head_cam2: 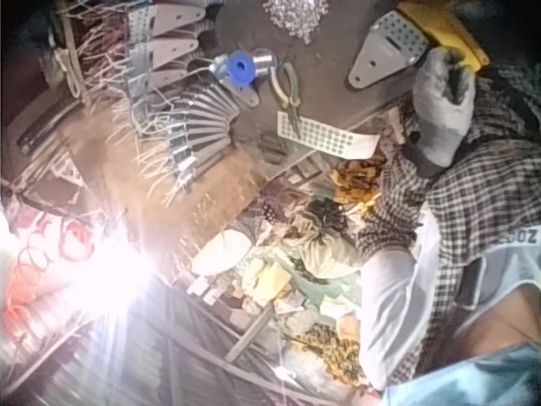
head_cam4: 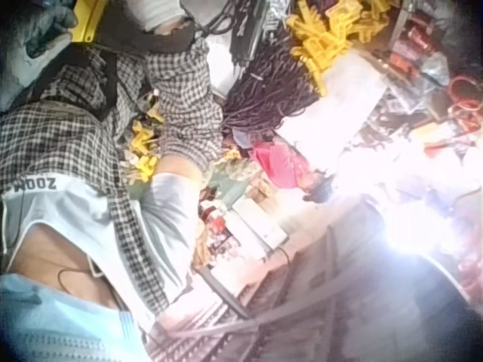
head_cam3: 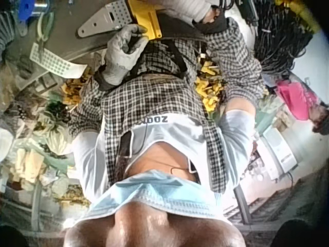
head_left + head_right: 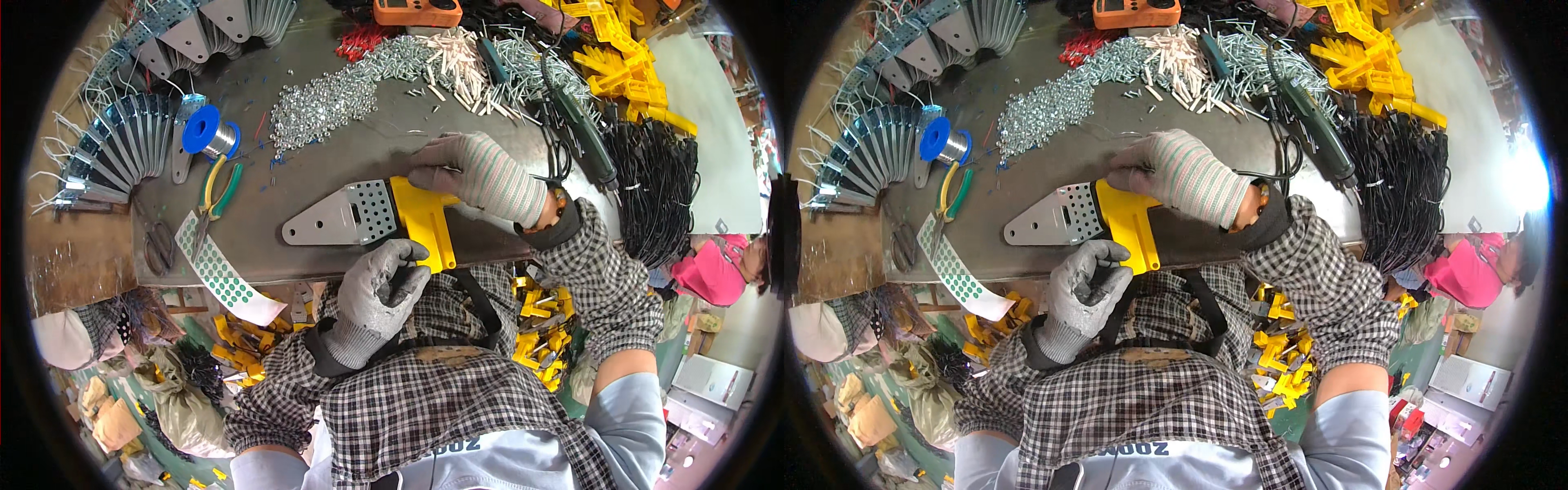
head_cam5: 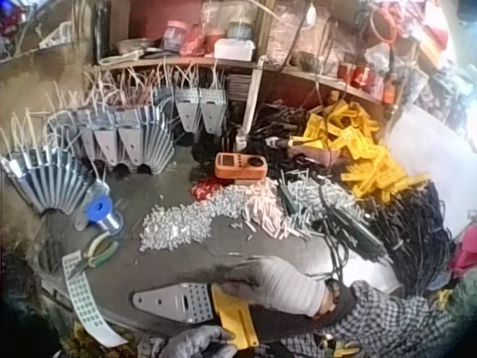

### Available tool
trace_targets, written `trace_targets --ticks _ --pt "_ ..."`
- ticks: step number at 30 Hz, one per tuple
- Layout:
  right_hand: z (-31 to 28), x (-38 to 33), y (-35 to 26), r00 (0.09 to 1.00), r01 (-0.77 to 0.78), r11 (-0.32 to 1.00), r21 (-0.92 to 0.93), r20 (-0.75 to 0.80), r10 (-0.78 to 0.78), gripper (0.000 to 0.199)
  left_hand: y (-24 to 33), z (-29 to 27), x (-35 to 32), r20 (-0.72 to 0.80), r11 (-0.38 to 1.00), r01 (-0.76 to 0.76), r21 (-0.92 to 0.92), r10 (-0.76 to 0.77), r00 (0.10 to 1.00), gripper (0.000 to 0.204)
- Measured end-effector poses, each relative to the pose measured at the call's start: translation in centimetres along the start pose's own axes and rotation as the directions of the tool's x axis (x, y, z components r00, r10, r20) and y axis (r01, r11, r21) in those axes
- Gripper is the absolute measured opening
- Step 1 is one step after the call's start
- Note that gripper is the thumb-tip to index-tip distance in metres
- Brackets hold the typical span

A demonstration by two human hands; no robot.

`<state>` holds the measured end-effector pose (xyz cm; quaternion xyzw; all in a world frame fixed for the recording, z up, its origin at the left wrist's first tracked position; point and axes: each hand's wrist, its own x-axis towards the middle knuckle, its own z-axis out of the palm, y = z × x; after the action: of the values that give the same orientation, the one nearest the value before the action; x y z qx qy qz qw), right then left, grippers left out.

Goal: The person assembles electronic and mechanical components by connecting electrical wires to yellow connector housings and metal plates with wiring harnesses, then secures them with screws. The person uses a soldering iron, an electric screwdriver, pliers, and wire strippers to complete the assembly.

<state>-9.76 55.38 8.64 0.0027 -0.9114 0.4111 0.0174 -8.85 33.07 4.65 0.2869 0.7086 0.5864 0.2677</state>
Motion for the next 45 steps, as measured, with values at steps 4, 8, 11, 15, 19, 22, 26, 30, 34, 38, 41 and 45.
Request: trace_targets --ticks 4,8,11,15,19,22,26,30,34,38,41,45 --pt "-1.1 0.9 -0.1 0.975 0.143 0.955 -0.259 0.204 -0.091 0.020 -0.3 -0.3 0.2 0.051 0.998 -0.037 0.044 0.034 0.998 0.024" --pt "-2.2 3.6 -0.6 0.876 0.274 0.898 -0.345 0.476 -0.084 0.021 -0.7 -0.5 0.2 0.057 0.999 -0.034 0.040 0.032 0.998 0.026" --pt "-2.7 4.0 -0.1 0.838 0.347 0.876 -0.335 0.530 -0.129 0.021 -0.2 -0.6 0.4 0.064 0.998 -0.055 0.032 0.053 0.997 0.025" --pt "-3.0 4.3 0.3 0.812 0.406 0.873 -0.271 0.545 -0.208 0.019 0.0 -0.9 0.2 0.080 0.999 -0.004 0.036 0.001 0.997 0.025" --pt "-3.5 5.1 0.0 0.763 0.466 0.848 -0.253 0.601 -0.239 0.021 -0.2 -0.8 0.2 0.047 0.997 -0.073 0.014 0.073 0.996 0.025" --pt "-2.9 5.7 -1.9 0.741 0.562 0.702 -0.437 0.643 -0.193 0.023 0.1 -1.0 0.3 0.045 0.995 -0.080 0.062 0.078 0.996 0.025" --pt "-1.6 6.6 -2.5 0.720 0.640 0.598 -0.483 0.648 -0.246 0.022 -0.3 -1.0 0.2 0.028 0.987 -0.111 0.115 0.109 0.994 0.027" --pt "-2.7 8.8 0.0 0.730 0.529 0.784 -0.325 0.645 -0.225 0.034 -0.4 -0.7 0.3 0.014 0.984 -0.132 0.117 0.131 0.991 0.025" --pt "-5.5 7.2 3.4 0.986 0.131 0.861 -0.492 0.154 -0.063 0.029 0.6 -4.9 2.8 -0.099 0.848 -0.347 0.400 0.417 0.904 0.026" --pt "-3.7 6.2 7.8 0.925 0.360 0.422 -0.832 0.260 -0.277 0.017 3.1 -6.8 15.2 0.020 0.676 -0.406 0.615 0.502 0.865 0.013" --pt "-3.3 6.0 5.8 0.959 0.252 0.463 -0.850 0.155 -0.238 0.016 0.6 -5.2 23.0 0.127 0.660 -0.142 0.737 0.071 0.989 0.012" --pt "-4.7 -0.5 2.5 0.924 -0.167 0.985 -0.039 -0.355 0.143 0.019 -0.9 -4.4 25.4 0.400 0.162 -0.427 0.890 0.178 0.899 0.007"
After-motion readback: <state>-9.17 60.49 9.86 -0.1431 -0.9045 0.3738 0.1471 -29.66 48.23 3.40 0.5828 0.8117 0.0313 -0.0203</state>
